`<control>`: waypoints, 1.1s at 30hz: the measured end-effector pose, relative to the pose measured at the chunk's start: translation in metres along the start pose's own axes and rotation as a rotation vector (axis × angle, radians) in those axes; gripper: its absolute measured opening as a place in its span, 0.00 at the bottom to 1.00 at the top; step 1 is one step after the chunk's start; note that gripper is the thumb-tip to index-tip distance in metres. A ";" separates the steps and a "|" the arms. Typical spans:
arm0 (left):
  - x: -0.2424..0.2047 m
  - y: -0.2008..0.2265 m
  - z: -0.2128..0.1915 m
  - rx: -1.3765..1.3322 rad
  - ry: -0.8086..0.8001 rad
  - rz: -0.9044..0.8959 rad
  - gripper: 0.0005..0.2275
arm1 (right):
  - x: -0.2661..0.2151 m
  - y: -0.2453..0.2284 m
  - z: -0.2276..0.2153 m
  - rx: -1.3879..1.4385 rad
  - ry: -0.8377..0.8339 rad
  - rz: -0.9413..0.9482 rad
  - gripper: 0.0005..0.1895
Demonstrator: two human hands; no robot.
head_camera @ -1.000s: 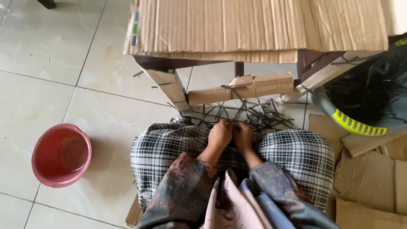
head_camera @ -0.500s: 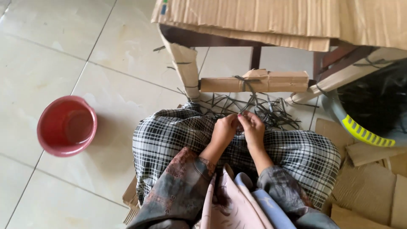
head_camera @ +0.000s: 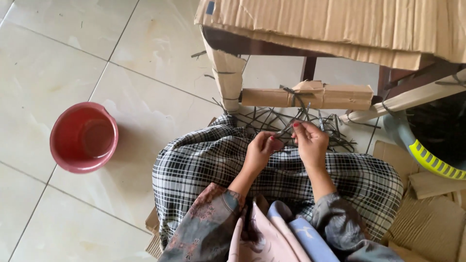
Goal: Wrapping cardboard around the legs of a wooden chair and securing it with plastic ties.
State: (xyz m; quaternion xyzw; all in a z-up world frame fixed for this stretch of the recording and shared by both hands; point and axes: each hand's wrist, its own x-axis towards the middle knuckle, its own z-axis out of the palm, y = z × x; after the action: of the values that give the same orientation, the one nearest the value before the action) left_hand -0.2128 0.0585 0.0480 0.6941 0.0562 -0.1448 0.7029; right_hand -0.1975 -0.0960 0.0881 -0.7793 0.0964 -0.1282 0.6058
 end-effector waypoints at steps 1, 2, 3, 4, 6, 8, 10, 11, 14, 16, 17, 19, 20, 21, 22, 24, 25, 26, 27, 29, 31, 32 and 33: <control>0.002 0.003 0.001 0.001 -0.011 0.004 0.11 | 0.002 -0.002 0.001 -0.002 0.011 -0.002 0.07; 0.004 0.005 0.002 -0.097 0.007 -0.020 0.10 | 0.004 -0.005 0.001 0.049 0.013 0.019 0.08; 0.003 0.006 0.005 -0.196 0.023 -0.049 0.10 | 0.004 -0.006 0.000 0.097 0.017 0.044 0.08; 0.008 0.002 0.002 -0.195 0.011 -0.052 0.10 | 0.003 -0.015 -0.001 0.093 0.029 0.047 0.08; 0.016 -0.006 -0.006 0.042 -0.014 -0.162 0.10 | 0.002 -0.031 -0.001 0.030 -0.001 0.016 0.09; 0.009 0.014 -0.014 0.212 -0.051 -0.155 0.11 | 0.003 -0.021 -0.003 -0.025 0.003 0.015 0.08; 0.005 0.032 -0.016 0.376 -0.083 -0.143 0.13 | 0.004 -0.016 -0.006 -0.083 0.000 0.010 0.07; 0.005 0.039 -0.015 0.259 -0.110 -0.071 0.15 | 0.005 -0.015 -0.007 -0.074 -0.008 0.024 0.07; 0.009 0.033 -0.007 0.039 -0.161 -0.018 0.16 | 0.004 -0.017 -0.010 -0.069 -0.015 0.049 0.08; 0.012 0.023 -0.001 -0.060 -0.181 -0.030 0.16 | 0.006 -0.019 -0.010 -0.067 -0.017 0.054 0.07; 0.011 0.020 0.003 -0.115 -0.149 -0.001 0.13 | 0.006 -0.021 -0.009 -0.051 -0.024 0.054 0.06; 0.009 0.018 0.007 -0.169 -0.115 0.028 0.12 | 0.006 -0.023 -0.008 -0.033 -0.032 0.054 0.05; 0.008 0.019 0.008 -0.258 -0.103 0.012 0.11 | 0.005 -0.025 -0.007 -0.031 -0.027 0.050 0.06; 0.005 0.020 0.008 -0.346 -0.090 -0.006 0.10 | 0.004 -0.026 -0.006 -0.030 -0.022 0.049 0.06; 0.005 0.020 0.008 -0.344 -0.089 -0.009 0.10 | 0.003 -0.021 -0.007 -0.028 -0.023 0.052 0.06; 0.005 0.021 0.008 -0.397 -0.118 -0.023 0.11 | 0.001 -0.010 -0.008 -0.122 -0.080 0.117 0.08; 0.007 0.015 0.008 -0.396 -0.119 -0.024 0.11 | -0.003 -0.019 -0.003 -0.121 -0.080 0.118 0.08; 0.009 0.010 0.009 -0.341 -0.119 0.006 0.10 | -0.008 -0.027 0.002 -0.113 -0.119 0.118 0.08; 0.011 0.005 0.010 -0.287 -0.120 0.035 0.10 | -0.012 -0.035 0.006 -0.107 -0.157 0.119 0.09; 0.013 0.001 0.011 -0.296 -0.121 0.019 0.09 | -0.009 -0.033 0.005 -0.110 -0.167 0.057 0.07; 0.009 0.006 0.009 -0.305 -0.118 0.004 0.09 | -0.006 -0.028 0.004 -0.112 -0.180 -0.006 0.05; 0.004 0.013 0.008 -0.371 -0.112 -0.034 0.09 | -0.005 -0.025 0.003 0.009 -0.160 0.057 0.05; 0.000 0.020 0.007 -0.437 -0.104 -0.072 0.09 | -0.003 -0.022 0.002 0.128 -0.140 0.120 0.05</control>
State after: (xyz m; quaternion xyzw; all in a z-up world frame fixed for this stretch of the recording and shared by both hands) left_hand -0.2078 0.0518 0.0670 0.5145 0.0744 -0.1898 0.8329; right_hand -0.1996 -0.0881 0.1084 -0.7388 0.0920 -0.0429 0.6662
